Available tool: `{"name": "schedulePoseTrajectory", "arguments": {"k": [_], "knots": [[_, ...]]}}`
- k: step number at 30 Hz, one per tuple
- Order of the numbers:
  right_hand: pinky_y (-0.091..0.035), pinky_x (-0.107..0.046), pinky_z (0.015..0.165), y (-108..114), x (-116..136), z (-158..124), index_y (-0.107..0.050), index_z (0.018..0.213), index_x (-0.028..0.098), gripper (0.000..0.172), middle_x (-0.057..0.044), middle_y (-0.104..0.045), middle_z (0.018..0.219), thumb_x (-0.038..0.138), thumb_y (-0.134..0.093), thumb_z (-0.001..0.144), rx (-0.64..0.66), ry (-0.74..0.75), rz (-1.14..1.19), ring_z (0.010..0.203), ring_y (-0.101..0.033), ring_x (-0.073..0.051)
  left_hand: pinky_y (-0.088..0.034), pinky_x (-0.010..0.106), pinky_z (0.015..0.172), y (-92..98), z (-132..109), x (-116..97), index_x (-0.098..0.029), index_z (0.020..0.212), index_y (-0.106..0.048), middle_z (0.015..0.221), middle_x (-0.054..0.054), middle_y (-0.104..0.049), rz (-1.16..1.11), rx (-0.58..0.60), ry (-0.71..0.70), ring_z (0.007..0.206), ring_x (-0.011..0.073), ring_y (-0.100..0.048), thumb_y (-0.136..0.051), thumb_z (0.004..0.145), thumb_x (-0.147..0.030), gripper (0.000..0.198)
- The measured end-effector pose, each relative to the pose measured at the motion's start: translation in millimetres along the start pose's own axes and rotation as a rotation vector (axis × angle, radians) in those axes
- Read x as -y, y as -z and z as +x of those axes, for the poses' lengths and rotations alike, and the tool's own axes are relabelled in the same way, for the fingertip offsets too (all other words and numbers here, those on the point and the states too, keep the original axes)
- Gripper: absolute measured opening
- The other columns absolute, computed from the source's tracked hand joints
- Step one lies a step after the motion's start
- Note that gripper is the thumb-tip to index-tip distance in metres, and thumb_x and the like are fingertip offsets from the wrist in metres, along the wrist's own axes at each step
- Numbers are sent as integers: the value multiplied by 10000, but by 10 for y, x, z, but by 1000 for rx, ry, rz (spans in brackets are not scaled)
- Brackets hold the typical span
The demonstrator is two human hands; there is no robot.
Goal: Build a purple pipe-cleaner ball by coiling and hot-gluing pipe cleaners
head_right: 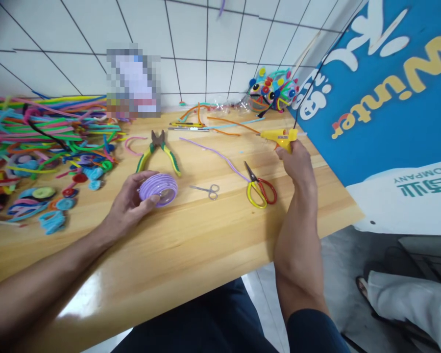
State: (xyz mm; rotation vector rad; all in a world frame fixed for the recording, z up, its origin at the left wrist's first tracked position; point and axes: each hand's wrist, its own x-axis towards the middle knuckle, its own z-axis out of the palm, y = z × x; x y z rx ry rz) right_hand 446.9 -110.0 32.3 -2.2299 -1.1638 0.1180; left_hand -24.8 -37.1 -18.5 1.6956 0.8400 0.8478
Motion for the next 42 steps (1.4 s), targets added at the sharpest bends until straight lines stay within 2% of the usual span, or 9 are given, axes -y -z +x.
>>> {"name": "schedulePoseTrajectory", "arguments": {"k": [3,6,11,16,19,27,34,39,42], "knots": [[-577,-462,857,110,56,-56,-755,1105,235,279,-120,-793,1036,412,-700,897,35,-95,-84,970,-734,-325,-613,497,1134,6,-2,-22,-244,1415,-542,1422,125,-669,13,-5,13,1276,287,-706,-810,925,-553,638],[-564,-451,810,190,78,-95,-744,1002,254,238,-96,-779,915,461,-725,886,70,-109,-170,905,-716,-323,-619,500,1127,7,-8,-25,-248,1411,-549,1421,128,-672,18,-9,9,1280,295,-706,-805,932,-554,624],[-563,-449,812,194,104,-118,-731,1019,251,222,-98,-785,935,439,-727,900,105,-175,-189,901,-731,-322,-632,460,1088,5,-24,-13,-269,1414,-566,1415,103,-670,9,-19,-4,1269,290,-700,-813,950,-518,582],[-564,-454,817,168,149,-132,-705,926,265,187,-71,-754,828,447,-730,896,150,-119,-167,871,-721,-317,-623,403,1079,1,-29,-20,-305,1417,-573,1435,73,-660,-15,-10,-24,1284,266,-686,-825,962,-472,546],[-557,-458,814,181,178,-144,-672,874,271,198,-66,-737,804,459,-730,896,148,-109,-161,849,-703,-310,-629,423,1077,3,-27,-18,-292,1403,-575,1416,85,-664,-13,-23,-29,1273,275,-693,-828,952,-494,556],[-551,-455,835,194,215,-131,-662,882,262,198,-77,-730,845,442,-740,902,93,-151,-147,926,-698,-321,-643,475,1075,18,-11,-26,-250,1409,-543,1409,133,-678,39,-4,4,1248,294,-724,-805,936,-549,618],[-579,-408,778,57,448,-214,-726,1017,267,187,-56,-764,952,408,-701,898,39,-10,148,872,-704,-261,-639,497,1088,6,-4,-22,-252,1402,-550,1401,132,-687,24,-6,-7,1255,298,-724,-808,931,-550,614],[-604,-396,755,-38,630,-315,-736,1095,266,324,-52,-750,943,528,-726,905,159,128,343,867,-698,-241,-625,509,1106,0,0,-20,-244,1399,-552,1403,134,-677,28,-4,-22,1260,298,-716,-802,931,-560,618],[-594,-381,754,-80,728,-398,-745,1123,261,359,-46,-755,976,542,-740,899,204,186,400,873,-693,-230,-622,507,1111,-4,6,-29,-244,1393,-559,1405,131,-675,27,-5,-40,1258,295,-715,-800,933,-551,604]]}}
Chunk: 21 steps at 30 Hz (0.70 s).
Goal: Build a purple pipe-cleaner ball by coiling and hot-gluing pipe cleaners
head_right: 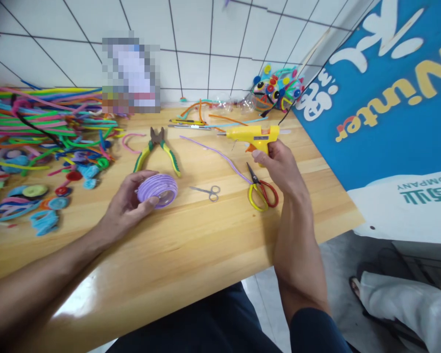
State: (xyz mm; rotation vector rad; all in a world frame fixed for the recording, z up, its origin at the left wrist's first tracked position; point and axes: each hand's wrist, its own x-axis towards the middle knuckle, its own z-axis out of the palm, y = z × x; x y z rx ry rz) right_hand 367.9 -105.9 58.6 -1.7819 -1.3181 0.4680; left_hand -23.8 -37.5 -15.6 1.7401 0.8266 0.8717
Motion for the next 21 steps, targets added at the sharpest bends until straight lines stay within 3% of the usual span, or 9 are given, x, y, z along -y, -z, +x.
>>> {"name": "schedulePoseTrajectory", "arguments": {"k": [4,8,12,21], "knots": [[-600,-427,833,-128,54,-46,-757,1170,272,378,-61,-793,1103,532,-741,897,100,35,-3,998,-721,-285,-619,491,1118,-10,4,-11,-245,1390,-560,1405,130,-680,-8,6,-32,1269,285,-711,-793,950,-513,565],[-588,-454,889,-205,45,-43,-774,1163,277,340,-49,-818,1116,489,-742,899,185,37,-169,1038,-727,-323,-622,476,1110,-22,3,-8,-249,1392,-562,1404,125,-679,-9,1,-47,1253,273,-714,-786,959,-513,555],[-574,-437,874,-229,23,-26,-779,1148,277,307,-44,-827,1086,458,-722,907,206,48,-314,988,-735,-313,-629,470,1104,-27,-2,10,-254,1396,-566,1398,120,-680,-9,3,-47,1248,269,-713,-782,963,-523,554],[-584,-469,917,-273,-4,-9,-780,1196,267,342,-83,-836,1154,465,-710,926,208,27,-392,1052,-762,-347,-607,485,1132,-10,-6,40,-260,1410,-556,1424,125,-670,-2,12,-54,1270,273,-705,-775,974,-494,540]]}}
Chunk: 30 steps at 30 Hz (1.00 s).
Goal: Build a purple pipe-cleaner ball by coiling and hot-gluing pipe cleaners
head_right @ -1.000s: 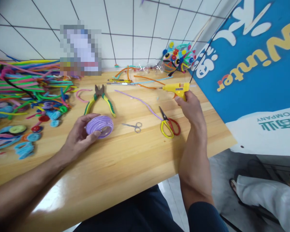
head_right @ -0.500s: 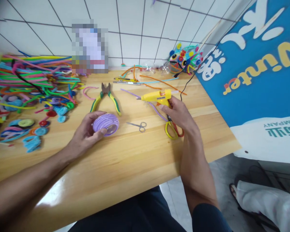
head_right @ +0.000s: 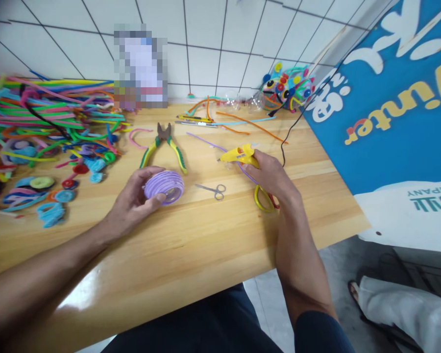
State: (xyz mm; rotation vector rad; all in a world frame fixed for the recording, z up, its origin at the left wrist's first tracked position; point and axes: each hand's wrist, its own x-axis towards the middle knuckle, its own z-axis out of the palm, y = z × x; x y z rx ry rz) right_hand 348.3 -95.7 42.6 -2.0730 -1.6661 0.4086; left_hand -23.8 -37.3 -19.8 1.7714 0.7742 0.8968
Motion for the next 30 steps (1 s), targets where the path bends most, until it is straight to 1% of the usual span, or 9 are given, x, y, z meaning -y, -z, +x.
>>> {"name": "schedulePoseTrajectory", "arguments": {"k": [4,8,11,14,17,19,24,26,30], "knots": [[-584,-469,941,5,12,-5,-778,1203,288,320,-69,-836,1182,433,-717,925,9,5,22,1090,-758,-346,-608,486,1118,2,5,-12,-260,1410,-567,1414,126,-674,24,-7,-10,1253,276,-706,-773,972,-499,539],[-578,-438,894,37,58,-26,-779,1198,271,313,-61,-828,1116,404,-719,921,9,-1,48,1019,-754,-322,-603,474,1125,0,4,-10,-262,1410,-557,1425,123,-666,13,1,-7,1259,268,-700,-768,975,-504,541],[-569,-420,878,46,70,-30,-782,1187,266,312,-47,-823,1101,389,-734,905,-10,3,82,995,-745,-307,-598,461,1127,2,2,-2,-266,1417,-549,1427,120,-660,14,2,-7,1258,260,-696,-764,978,-499,541],[-574,-427,884,2,13,10,-781,1164,260,321,-50,-820,1089,432,-749,895,-60,24,163,985,-735,-299,-594,461,1128,6,1,6,-270,1422,-547,1425,113,-657,28,9,-15,1265,257,-690,-758,985,-475,527],[-582,-443,894,-68,-97,103,-766,1140,252,343,-60,-810,1102,488,-747,892,-153,60,306,986,-719,-287,-582,471,1136,6,0,15,-267,1424,-553,1422,110,-657,39,9,-27,1275,261,-684,-752,990,-445,509],[-584,-436,867,-94,-165,181,-755,1100,250,323,-53,-792,1060,497,-744,891,-221,56,364,936,-699,-263,-572,480,1139,2,1,23,-259,1425,-560,1410,116,-660,47,8,-36,1273,269,-682,-746,993,-434,502],[-563,-364,744,-69,-215,406,-727,1005,248,171,-3,-700,836,372,-707,889,-305,-16,396,770,-629,-202,-554,483,1129,-3,6,23,-249,1419,-573,1400,125,-660,71,3,-56,1278,283,-671,-733,993,-413,484],[-565,-367,764,-65,-202,507,-725,1019,241,179,-5,-707,862,343,-693,876,-318,-14,387,782,-632,-199,-552,479,1124,-3,8,16,-249,1414,-577,1397,123,-660,80,4,-59,1274,282,-670,-729,993,-406,474],[-570,-402,867,-79,-190,682,-724,1059,219,239,-31,-757,998,341,-692,856,-314,10,301,888,-669,-219,-563,469,1089,-6,12,6,-240,1420,-564,1383,129,-660,81,19,-66,1249,277,-674,-713,1005,-410,473]]}}
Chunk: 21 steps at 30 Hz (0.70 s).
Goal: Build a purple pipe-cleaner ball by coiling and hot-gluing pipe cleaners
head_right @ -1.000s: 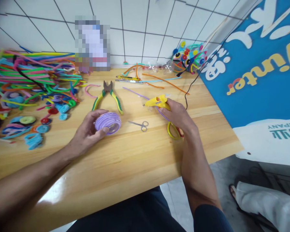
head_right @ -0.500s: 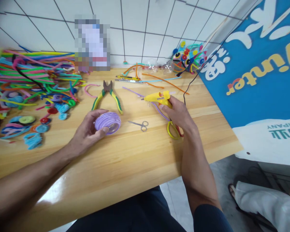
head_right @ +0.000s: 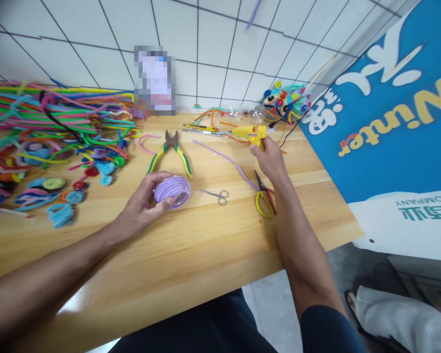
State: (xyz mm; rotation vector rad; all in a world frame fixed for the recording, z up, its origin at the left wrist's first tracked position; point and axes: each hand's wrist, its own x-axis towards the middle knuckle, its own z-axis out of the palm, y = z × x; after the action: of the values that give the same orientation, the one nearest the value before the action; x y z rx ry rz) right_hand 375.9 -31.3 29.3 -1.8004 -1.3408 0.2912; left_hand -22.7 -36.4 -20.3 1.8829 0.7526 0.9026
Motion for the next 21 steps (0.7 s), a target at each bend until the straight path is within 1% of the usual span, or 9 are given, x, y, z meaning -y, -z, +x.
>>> {"name": "schedulePoseTrajectory", "arguments": {"k": [2,5,7,10,13,15,19,21], "knots": [[-569,-405,878,-6,-15,57,-726,1058,209,243,-39,-761,1001,347,-685,862,0,1,-36,904,-677,-225,-568,464,1073,-4,4,0,-236,1420,-561,1375,133,-662,-5,0,-7,1242,278,-676,-710,1007,-414,474],[-566,-391,842,14,-43,102,-731,1051,197,250,-42,-751,966,359,-684,866,-20,-14,-48,871,-670,-219,-558,474,1096,-9,9,7,-236,1413,-567,1379,134,-664,5,-5,-21,1258,286,-672,-714,1006,-413,467],[-566,-382,817,18,-51,99,-735,1066,198,262,-38,-748,952,360,-683,866,0,-17,-28,845,-663,-213,-548,483,1113,-12,10,18,-239,1414,-567,1385,133,-664,15,-8,-33,1269,291,-669,-716,1004,-404,466],[-577,-390,835,-20,-23,42,-752,1112,210,299,-42,-767,1001,376,-686,872,99,27,-28,882,-680,-227,-543,491,1120,-17,8,32,-241,1414,-563,1384,130,-663,18,-9,-49,1276,294,-668,-713,1003,-369,456],[-575,-428,884,-77,46,-51,-780,1115,219,315,-59,-789,1056,417,-694,886,191,82,-98,955,-702,-268,-539,489,1129,-22,6,30,-243,1416,-564,1395,128,-660,15,-9,-56,1289,292,-664,-714,1001,-342,452],[-567,-435,878,-102,98,-109,-796,1119,221,328,-67,-800,1054,443,-698,898,227,113,-152,943,-702,-282,-539,482,1131,-23,7,19,-245,1417,-570,1394,124,-663,10,-11,-58,1286,288,-666,-713,1000,-342,451],[-547,-399,783,-105,162,-184,-809,1128,216,365,-82,-810,1000,493,-722,906,227,161,-244,870,-680,-282,-546,469,1123,-24,12,0,-247,1405,-585,1367,115,-677,7,-18,-57,1265,283,-675,-715,994,-351,443],[-542,-396,772,-96,177,-204,-807,1126,217,368,-91,-812,1001,503,-728,909,211,169,-269,871,-680,-286,-550,468,1119,-25,14,2,-247,1403,-586,1369,116,-676,3,-18,-53,1262,282,-676,-720,992,-351,445]]}}
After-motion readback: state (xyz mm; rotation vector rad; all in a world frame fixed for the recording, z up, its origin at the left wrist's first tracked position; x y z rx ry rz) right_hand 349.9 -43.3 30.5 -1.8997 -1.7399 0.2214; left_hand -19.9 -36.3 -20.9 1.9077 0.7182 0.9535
